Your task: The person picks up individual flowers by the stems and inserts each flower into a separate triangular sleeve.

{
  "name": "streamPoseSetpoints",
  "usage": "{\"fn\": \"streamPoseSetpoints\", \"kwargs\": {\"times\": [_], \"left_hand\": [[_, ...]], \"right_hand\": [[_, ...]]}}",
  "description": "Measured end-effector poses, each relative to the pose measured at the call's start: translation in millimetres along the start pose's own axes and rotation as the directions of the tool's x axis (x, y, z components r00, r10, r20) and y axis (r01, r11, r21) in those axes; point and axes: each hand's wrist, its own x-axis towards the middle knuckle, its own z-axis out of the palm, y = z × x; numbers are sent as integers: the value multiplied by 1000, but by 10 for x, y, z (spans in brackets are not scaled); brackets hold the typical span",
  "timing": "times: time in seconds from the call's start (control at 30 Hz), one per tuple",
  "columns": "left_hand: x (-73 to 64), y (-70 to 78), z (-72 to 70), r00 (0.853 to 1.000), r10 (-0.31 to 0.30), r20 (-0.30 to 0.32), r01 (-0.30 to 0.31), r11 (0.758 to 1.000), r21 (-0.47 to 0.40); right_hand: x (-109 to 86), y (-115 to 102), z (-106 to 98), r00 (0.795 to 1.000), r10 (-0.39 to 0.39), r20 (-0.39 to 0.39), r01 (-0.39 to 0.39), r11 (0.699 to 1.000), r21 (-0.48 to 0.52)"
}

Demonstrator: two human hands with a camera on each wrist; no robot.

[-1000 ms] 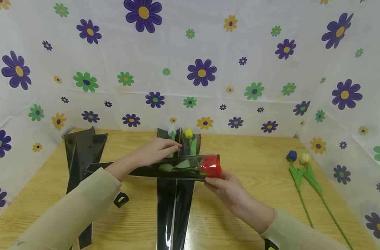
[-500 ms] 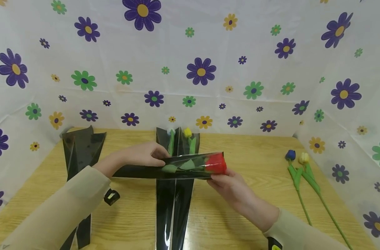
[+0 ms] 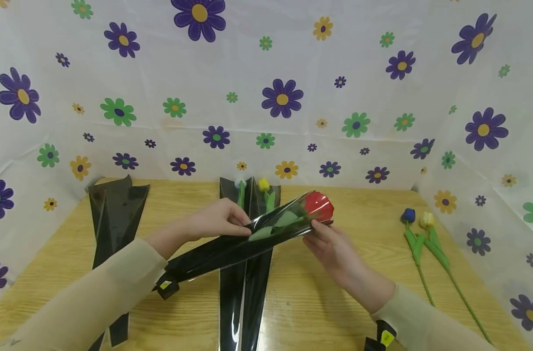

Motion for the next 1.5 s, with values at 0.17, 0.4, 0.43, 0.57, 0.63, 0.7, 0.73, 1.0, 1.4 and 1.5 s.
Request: {"fn": "streamPoseSetpoints", "kwargs": {"times": [0.17,0.4,0.43,0.57,0.63,0.7,0.73,1.0,1.4,1.5], "left_hand": [[88,78,191,992,-66,-104,60,997,-54],[217,228,437,953,-180,-243,151,980,-133],[228,246,462,949,-186,-254,155,978,-138],[260,302,523,936,-207,-283,165,972,-165],[277,311,528,933,-222,-283,174,967,-186],[290,311,524,930,-245,-274,187,957,-220],[299,304,521,929,-257,-267,195,951,-238],[345,255,569,924,-345,-164,262,885,-386],[540,6,801,920,-346,-184,253,883,-397],[577,-20,825,922,-328,-207,239,901,-361]], "right_hand": [[10,45,17,1000,-7,-20,6,998,-58],[14,235,70,995,-72,63,87,956,-279],[12,252,79,995,-79,67,95,951,-295],[11,271,102,993,-104,63,118,942,-313],[16,260,99,993,-112,45,120,944,-307],[27,246,90,993,-115,25,117,950,-289],[33,238,85,993,-116,14,115,954,-277],[99,223,4,994,-89,-59,74,971,-225],[284,324,-150,989,-63,-133,26,966,-258],[342,347,-179,988,-62,-142,22,964,-265]]}}
